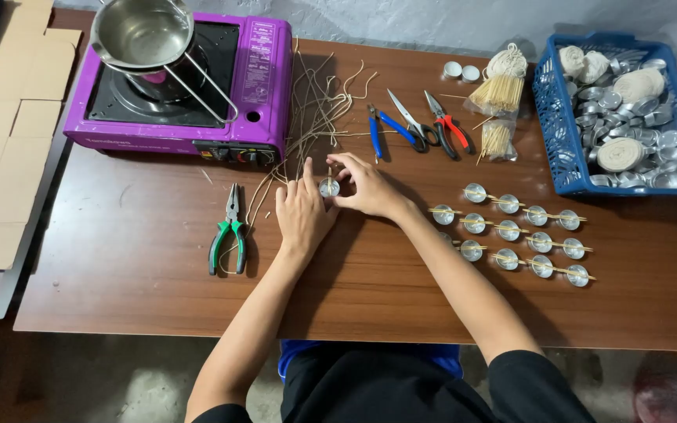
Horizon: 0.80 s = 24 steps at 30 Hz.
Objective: Arranging wicks in metal molds and pouring melted wax into them to create small candles.
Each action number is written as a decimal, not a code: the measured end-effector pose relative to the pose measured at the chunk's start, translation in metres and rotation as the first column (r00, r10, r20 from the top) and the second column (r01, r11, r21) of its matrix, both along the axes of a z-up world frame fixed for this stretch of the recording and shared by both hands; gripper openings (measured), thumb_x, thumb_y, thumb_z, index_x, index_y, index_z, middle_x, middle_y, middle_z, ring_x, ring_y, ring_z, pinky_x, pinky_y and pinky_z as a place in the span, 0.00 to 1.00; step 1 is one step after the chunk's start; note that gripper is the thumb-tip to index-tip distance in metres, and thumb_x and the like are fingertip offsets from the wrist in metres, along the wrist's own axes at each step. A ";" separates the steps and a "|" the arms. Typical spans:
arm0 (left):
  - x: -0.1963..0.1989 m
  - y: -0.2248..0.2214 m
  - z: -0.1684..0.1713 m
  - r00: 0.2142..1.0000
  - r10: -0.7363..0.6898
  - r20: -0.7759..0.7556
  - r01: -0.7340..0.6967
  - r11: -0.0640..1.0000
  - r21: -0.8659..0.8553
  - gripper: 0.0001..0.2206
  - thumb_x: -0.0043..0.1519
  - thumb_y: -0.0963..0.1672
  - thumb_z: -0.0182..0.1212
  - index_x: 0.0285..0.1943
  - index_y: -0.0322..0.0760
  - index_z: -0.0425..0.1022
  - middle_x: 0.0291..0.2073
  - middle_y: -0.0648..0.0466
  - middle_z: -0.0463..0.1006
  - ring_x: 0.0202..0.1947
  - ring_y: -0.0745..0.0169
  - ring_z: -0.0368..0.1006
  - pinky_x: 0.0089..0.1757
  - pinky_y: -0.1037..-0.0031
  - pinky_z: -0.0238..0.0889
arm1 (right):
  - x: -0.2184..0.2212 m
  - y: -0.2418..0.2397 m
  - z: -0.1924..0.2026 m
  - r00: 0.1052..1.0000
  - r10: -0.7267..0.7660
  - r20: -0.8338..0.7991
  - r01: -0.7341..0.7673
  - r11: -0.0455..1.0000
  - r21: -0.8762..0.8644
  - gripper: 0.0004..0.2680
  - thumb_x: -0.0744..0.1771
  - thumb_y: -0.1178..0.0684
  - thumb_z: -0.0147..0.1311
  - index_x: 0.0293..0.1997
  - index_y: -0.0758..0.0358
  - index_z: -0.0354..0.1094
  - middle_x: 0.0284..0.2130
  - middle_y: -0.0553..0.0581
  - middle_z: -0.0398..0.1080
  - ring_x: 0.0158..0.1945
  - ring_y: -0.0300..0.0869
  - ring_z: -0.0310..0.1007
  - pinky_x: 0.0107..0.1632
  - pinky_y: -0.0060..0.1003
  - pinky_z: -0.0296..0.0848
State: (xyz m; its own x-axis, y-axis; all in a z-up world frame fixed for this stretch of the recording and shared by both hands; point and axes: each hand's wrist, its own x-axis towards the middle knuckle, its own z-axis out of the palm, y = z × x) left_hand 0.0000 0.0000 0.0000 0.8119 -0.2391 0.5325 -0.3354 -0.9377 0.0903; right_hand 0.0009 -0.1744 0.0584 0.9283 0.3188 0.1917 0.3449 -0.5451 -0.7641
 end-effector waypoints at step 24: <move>-0.012 0.011 0.034 0.997 -0.064 -0.035 0.063 0.998 -0.028 0.51 0.42 0.59 0.73 0.74 0.33 0.61 0.37 0.50 0.80 0.39 0.54 0.73 0.44 0.65 0.60 | -0.112 -0.124 0.092 0.970 -0.241 -0.027 0.216 0.910 -0.354 0.12 0.65 0.55 0.63 0.53 0.63 0.74 0.43 0.59 0.77 0.43 0.48 0.78 0.47 0.40 0.77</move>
